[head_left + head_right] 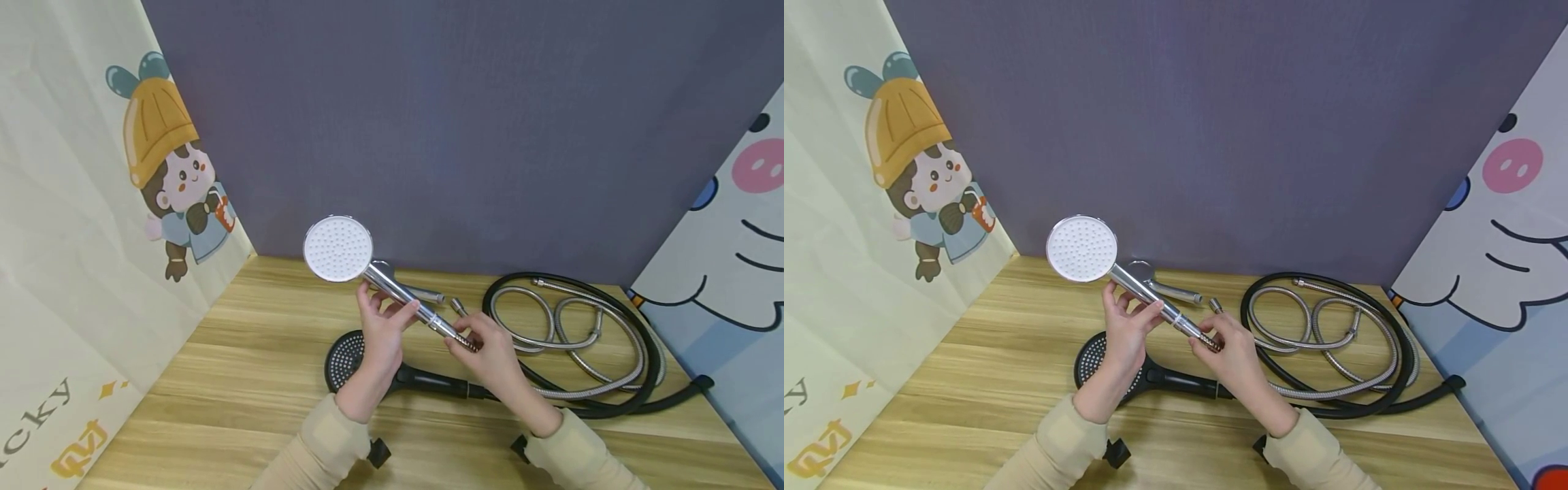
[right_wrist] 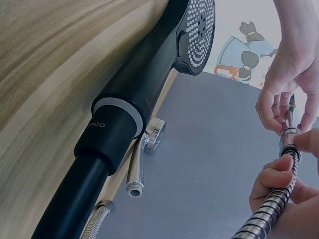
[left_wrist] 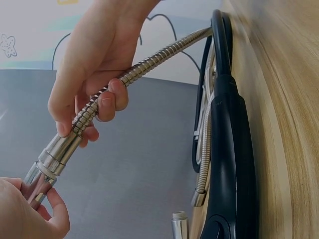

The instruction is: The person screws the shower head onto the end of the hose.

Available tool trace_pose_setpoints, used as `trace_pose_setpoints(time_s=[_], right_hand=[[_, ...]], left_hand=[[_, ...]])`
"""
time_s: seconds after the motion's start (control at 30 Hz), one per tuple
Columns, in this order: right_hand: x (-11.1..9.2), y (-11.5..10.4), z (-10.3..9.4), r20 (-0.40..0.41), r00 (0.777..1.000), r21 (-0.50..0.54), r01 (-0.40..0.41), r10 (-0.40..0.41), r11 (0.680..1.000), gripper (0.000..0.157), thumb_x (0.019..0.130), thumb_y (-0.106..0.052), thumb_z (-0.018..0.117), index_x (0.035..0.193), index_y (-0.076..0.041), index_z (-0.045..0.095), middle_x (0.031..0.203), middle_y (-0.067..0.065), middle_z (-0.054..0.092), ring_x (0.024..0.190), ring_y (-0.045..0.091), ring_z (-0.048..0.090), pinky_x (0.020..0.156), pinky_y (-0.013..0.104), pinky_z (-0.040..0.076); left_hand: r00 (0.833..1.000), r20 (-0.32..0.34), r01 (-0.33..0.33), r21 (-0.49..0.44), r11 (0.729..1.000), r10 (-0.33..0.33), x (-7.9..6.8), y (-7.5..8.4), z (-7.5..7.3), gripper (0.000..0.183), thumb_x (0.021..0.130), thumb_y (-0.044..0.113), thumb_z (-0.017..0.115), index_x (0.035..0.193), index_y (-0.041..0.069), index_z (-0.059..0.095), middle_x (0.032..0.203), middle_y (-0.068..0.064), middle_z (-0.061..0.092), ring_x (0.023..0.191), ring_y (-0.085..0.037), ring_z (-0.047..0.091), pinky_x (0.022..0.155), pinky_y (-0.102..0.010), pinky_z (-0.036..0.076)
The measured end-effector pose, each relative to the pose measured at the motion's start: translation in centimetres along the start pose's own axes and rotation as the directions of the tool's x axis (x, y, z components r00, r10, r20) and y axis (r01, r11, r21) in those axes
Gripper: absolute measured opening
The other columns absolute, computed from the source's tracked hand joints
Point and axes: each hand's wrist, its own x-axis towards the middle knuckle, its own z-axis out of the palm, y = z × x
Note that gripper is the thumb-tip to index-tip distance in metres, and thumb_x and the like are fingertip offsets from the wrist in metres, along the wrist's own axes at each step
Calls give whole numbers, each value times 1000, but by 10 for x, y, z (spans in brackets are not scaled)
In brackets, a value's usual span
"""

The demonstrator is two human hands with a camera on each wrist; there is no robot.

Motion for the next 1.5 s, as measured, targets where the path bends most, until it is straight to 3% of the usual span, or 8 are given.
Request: trace_pose_setpoints(time_s=[0.37,0.63,0.87,1.27,1.5], right_hand=[[1,-2,-1,12,1000,-17,-4,4,1000,7,78,-8,74,82,-10,70,83,-3,62,53,1,42,42,14,37],[-1,-2,-1,40,998,18,-54,53,998,25,74,-11,79,95,-13,65,86,-3,61,51,-1,46,40,15,40],[-1,-4,0,55,993,23,-102,101,994,38,67,-10,84,93,-13,57,86,-5,58,49,-2,48,39,18,42],[0,-3,1,25,996,6,-81,80,997,37,65,-7,85,88,-14,56,82,-7,55,50,-3,47,38,16,41],[-1,-1,1,10,999,-8,-45,45,999,33,67,-9,84,88,-14,59,82,-2,57,52,-2,47,41,14,41]], left_hand=[[1000,13,-6,4,1000,6,0,-1,-1,84,73,-17,66,139,18,27,107,-7,46,83,-19,59,75,-37,60],[1000,16,-22,1,1000,22,-1,-1,0,84,73,-18,66,139,15,26,107,-7,46,83,-17,60,74,-35,61],[1000,14,-17,3,1000,16,0,0,0,84,73,-18,66,139,16,26,108,-8,46,82,-17,60,74,-36,60],[1000,4,0,20,1000,0,0,2,1,83,73,-16,67,137,22,29,111,-8,46,86,-20,60,78,-39,60],[1000,14,-10,20,1000,9,-1,1,0,84,73,-16,67,138,19,28,109,-7,46,85,-19,60,77,-38,60]])
